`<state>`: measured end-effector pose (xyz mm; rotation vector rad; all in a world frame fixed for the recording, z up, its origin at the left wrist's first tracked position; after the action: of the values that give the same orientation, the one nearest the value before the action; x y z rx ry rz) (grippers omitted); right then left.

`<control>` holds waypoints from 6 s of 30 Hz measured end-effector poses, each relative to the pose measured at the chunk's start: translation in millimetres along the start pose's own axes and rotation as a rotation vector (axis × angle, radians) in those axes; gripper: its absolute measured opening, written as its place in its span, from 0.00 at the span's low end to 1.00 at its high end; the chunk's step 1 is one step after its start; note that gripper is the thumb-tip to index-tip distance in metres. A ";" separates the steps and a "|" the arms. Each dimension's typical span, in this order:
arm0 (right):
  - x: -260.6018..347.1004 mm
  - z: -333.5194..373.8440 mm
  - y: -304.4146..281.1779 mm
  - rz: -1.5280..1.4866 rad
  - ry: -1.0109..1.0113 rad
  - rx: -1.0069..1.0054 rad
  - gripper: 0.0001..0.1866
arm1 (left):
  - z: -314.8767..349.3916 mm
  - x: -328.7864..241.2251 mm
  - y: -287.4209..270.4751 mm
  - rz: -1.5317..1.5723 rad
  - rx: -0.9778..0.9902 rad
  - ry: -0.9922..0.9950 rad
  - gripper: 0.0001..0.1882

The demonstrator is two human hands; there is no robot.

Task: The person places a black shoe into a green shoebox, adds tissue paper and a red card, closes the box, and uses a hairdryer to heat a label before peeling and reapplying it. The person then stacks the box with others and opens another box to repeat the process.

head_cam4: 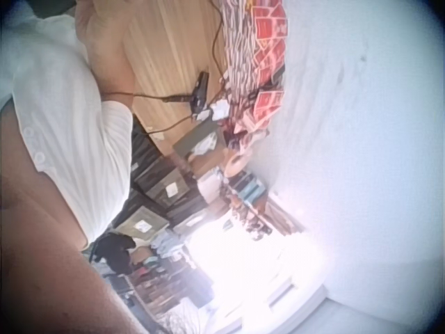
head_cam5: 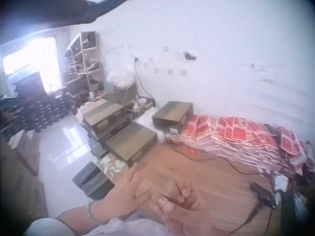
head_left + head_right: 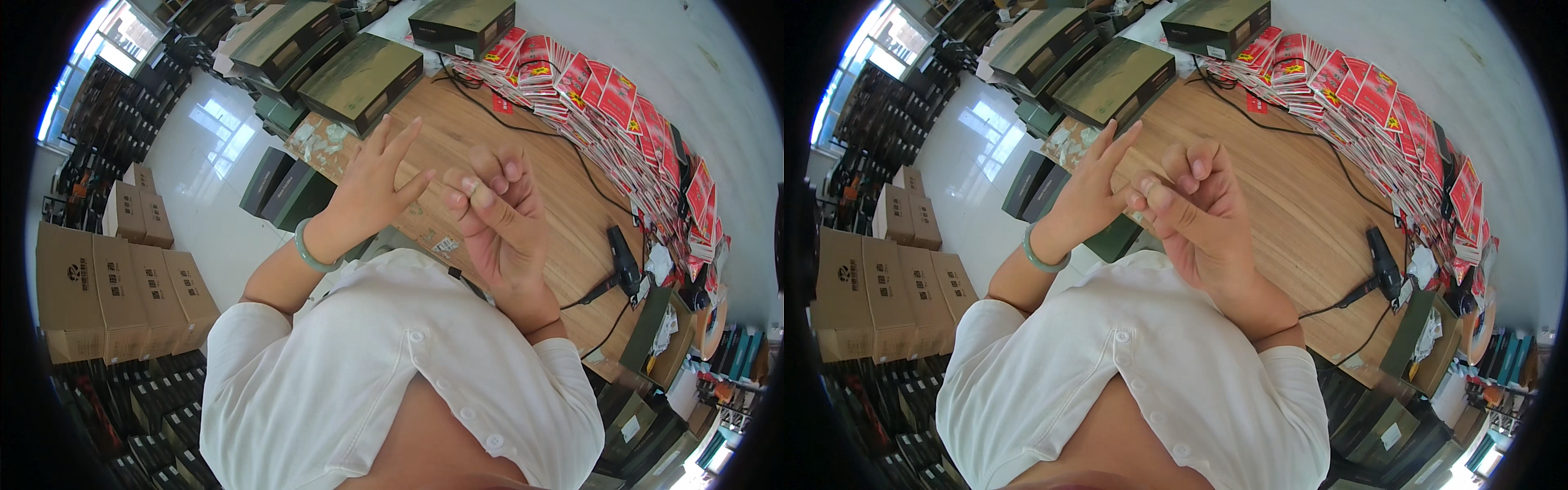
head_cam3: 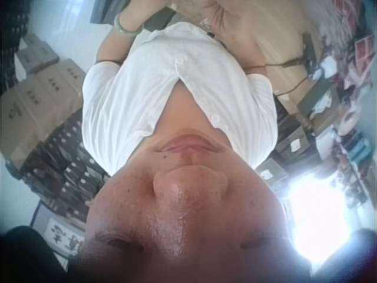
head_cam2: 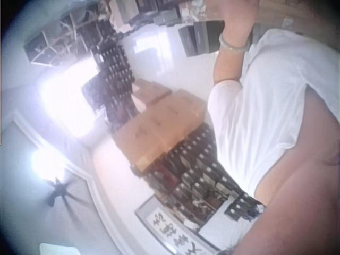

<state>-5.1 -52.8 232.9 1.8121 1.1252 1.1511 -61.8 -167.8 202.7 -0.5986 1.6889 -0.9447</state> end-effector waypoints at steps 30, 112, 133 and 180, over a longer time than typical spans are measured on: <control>-153.2 149.4 -302.6 1.257 0.353 -0.741 0.21 | 174.5 709.2 158.5 -0.175 0.438 -1.228 0.34; -17.6 423.8 -301.0 1.502 -0.137 -1.094 0.16 | 101.0 142.0 56.2 -0.177 -0.160 0.648 0.49; 1.0 315.7 -361.9 1.704 -0.165 -1.351 0.19 | -39.1 165.7 211.0 0.025 0.372 0.769 0.28; -1.3 199.0 -509.5 0.890 0.594 -0.663 0.37 | -94.8 411.0 320.1 1.011 0.583 -1.193 0.29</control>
<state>28.3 116.4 -286.2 1.4417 0.0562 2.3396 -259.9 -278.3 -275.8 0.1545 0.4130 -0.1575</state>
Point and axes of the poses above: each hand's wrist, its own z-axis away from the middle knuckle, its own y-axis out of the palm, x = y × z, the point moved 10 cm from there along -z, towards the middle knuckle, and after that the axes turned 13 degrees about -y, right-handed, at the moved point
